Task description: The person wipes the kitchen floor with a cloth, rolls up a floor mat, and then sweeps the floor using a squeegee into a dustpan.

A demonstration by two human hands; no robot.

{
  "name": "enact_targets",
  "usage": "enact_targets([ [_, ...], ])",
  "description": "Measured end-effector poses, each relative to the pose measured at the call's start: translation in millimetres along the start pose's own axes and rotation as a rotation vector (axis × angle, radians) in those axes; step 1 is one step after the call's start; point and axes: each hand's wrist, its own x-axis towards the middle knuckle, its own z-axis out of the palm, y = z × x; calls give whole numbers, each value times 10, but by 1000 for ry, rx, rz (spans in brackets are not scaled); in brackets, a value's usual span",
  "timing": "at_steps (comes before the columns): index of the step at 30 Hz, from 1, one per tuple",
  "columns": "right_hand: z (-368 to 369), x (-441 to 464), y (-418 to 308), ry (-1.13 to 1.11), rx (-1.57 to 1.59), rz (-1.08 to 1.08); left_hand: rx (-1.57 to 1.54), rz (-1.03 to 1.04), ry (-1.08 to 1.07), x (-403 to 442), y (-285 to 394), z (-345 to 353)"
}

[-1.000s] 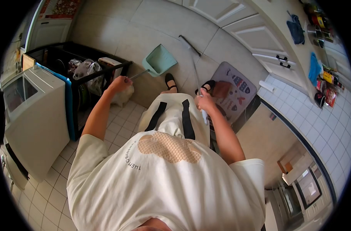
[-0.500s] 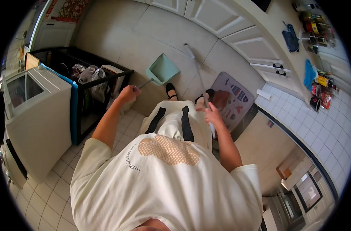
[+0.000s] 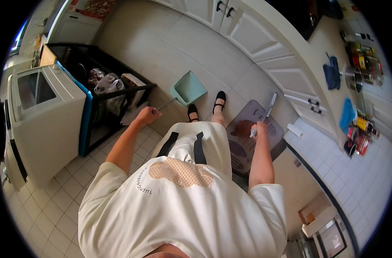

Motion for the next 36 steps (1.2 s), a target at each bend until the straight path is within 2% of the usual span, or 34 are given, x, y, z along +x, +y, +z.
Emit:
enact_targets([
  [2, 250, 88, -41, -90, -34, -72, -40, -13, 25, -10, 27, 76],
  [3, 349, 215, -30, -217, 7, 15, -75, -9, 36, -5, 49, 127],
  [4, 590, 161, -36, -206, 74, -6, -81, -16, 53, 22, 73, 182],
  [5, 745, 87, -97, -177, -108, -28, -105, -43, 63, 53, 116, 229],
  [7, 1165, -229, -168, -77, 134, 13, -159, -98, 71, 47, 272, 175],
  [10, 1542, -373, -238, -161, -173, -119, -207, -130, 111, 129, 422, 168],
  [11, 1638, -352, -296, -174, -186, -126, -236, -156, 113, 155, 473, 172],
  [13, 1857, -465, -471, -335, -334, -98, -280, -170, 153, 226, 546, 192],
  [20, 2692, -569, -838, -466, -430, -103, -466, -279, 239, 366, 784, -4],
  [28, 3753, -815, -902, -435, -466, -87, -701, -326, 382, 393, 462, -414],
  [30, 4032, -826, -944, -510, -566, -112, -722, -317, 401, 503, 301, -588],
  [36, 4883, -991, -1044, -545, -736, -166, -775, -342, 472, 848, -39, -1024],
])
